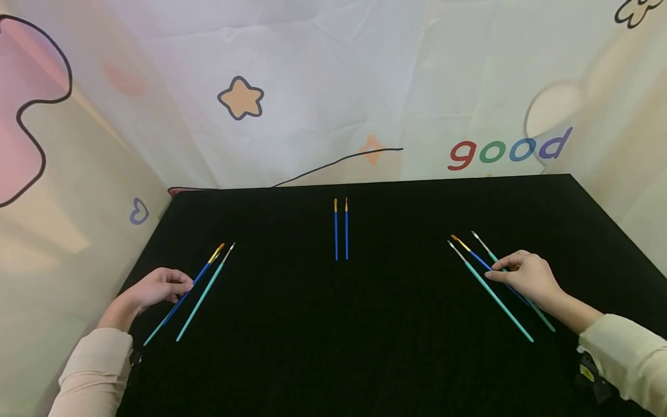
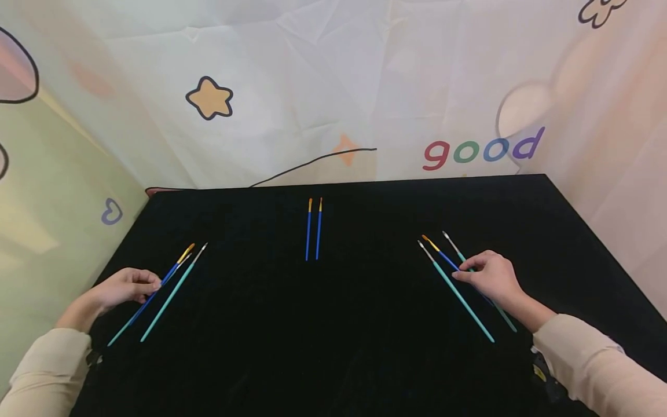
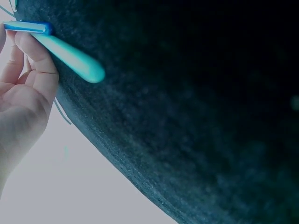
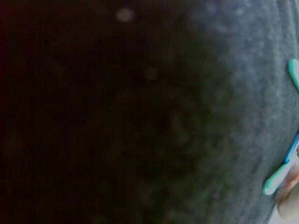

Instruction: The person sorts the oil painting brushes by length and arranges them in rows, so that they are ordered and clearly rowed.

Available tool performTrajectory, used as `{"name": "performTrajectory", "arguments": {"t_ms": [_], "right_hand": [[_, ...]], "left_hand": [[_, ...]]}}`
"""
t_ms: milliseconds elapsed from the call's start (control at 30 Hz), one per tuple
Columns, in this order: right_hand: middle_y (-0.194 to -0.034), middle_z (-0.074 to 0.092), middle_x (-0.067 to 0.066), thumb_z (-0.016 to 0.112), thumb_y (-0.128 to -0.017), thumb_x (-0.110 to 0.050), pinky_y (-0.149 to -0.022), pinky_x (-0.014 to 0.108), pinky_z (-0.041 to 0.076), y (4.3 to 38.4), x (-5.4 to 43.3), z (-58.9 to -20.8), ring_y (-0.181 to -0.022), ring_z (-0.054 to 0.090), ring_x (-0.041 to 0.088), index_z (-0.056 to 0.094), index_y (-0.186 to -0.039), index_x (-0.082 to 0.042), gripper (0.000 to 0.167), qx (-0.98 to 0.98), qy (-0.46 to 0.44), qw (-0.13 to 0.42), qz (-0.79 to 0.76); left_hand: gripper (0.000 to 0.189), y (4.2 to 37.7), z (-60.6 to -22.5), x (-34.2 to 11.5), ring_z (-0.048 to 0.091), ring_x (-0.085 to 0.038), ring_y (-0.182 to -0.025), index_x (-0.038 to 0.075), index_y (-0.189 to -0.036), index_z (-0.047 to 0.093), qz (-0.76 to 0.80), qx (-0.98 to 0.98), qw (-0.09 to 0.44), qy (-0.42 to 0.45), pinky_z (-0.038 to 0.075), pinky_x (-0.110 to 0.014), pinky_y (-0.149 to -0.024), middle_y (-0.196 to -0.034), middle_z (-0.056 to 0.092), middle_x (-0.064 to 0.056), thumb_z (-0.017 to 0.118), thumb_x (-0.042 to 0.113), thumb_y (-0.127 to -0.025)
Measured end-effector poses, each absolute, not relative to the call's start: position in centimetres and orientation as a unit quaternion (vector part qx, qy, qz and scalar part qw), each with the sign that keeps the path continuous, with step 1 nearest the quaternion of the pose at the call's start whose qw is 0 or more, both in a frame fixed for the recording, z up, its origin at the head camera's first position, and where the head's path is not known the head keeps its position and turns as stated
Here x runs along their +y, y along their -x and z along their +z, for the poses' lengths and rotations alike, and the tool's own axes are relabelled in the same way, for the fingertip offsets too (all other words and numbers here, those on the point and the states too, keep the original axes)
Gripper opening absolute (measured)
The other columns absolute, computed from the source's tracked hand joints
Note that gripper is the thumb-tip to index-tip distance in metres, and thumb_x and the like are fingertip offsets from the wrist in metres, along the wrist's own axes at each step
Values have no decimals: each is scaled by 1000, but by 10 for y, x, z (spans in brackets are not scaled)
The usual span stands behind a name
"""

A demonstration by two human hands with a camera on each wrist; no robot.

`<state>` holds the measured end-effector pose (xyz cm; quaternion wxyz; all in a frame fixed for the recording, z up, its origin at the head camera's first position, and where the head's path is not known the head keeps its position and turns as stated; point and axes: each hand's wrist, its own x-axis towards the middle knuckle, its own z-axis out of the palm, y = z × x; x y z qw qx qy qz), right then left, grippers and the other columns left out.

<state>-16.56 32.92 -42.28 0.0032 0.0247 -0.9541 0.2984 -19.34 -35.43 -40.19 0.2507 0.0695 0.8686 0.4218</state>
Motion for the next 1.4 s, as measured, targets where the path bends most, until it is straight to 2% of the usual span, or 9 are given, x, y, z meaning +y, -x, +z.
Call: {"name": "performTrajectory", "arguments": {"t_ms": [233,500,600,733,867,1000,1200,1400], "right_hand": [[-94,57,15,67,-82,-25,-60,29,38,165,327,-420,-78,49,21,69,-83,-2,23,-952,-30,11,306],[-93,55,15,68,-82,-25,-59,30,35,166,325,-419,-76,45,20,69,-83,-2,23,-955,-34,2,296],[-93,52,14,68,-82,-28,-59,30,33,165,325,-419,-76,43,21,69,-87,-1,28,-955,-31,-6,295],[-93,47,12,67,-83,-33,-57,29,33,161,328,-420,-74,40,20,66,-102,1,39,-951,-28,-12,307],[-89,36,7,68,-82,-31,-54,26,30,154,332,-422,-73,33,18,62,-111,4,46,-950,-43,19,309],[-82,24,5,72,-78,-21,-58,26,21,150,338,-428,-75,25,19,62,-108,7,43,-951,-105,75,282],[-81,22,3,72,-77,-17,-62,27,15,144,343,-441,-74,21,18,62,-111,3,40,-943,-193,133,234],[-86,22,5,65,-85,-19,-63,29,16,138,343,-452,-77,21,20,55,-121,-1,41,-944,-185,141,235]], "left_hand": [[30,193,-402,-354,49,-19,-84,-11,-103,55,427,866,250,-68,49,-30,-72,-91,54,-9,49,17,-95],[30,193,-402,-355,49,-20,-85,-10,-103,56,424,869,247,-69,49,-30,-73,-90,54,-8,49,17,-95],[30,193,-402,-355,49,-20,-85,-10,-104,55,422,869,247,-68,49,-30,-73,-91,54,-9,49,17,-95],[30,193,-402,-355,49,-20,-86,-11,-105,55,422,869,248,-69,49,-29,-73,-93,54,-10,49,16,-95],[31,193,-402,-355,48,-19,-86,-11,-105,55,422,869,247,-69,48,-30,-74,-95,55,-10,49,17,-95],[30,192,-403,-355,48,-20,-86,-11,-105,55,421,871,245,-68,48,-31,-74,-94,55,-10,48,17,-95],[30,192,-403,-356,48,-20,-86,-10,-104,55,421,872,243,-68,48,-31,-74,-93,55,-9,49,17,-95],[31,192,-403,-354,49,-18,-85,-12,-104,54,427,868,242,-72,48,-30,-74,-95,55,-11,49,17,-95]]}}
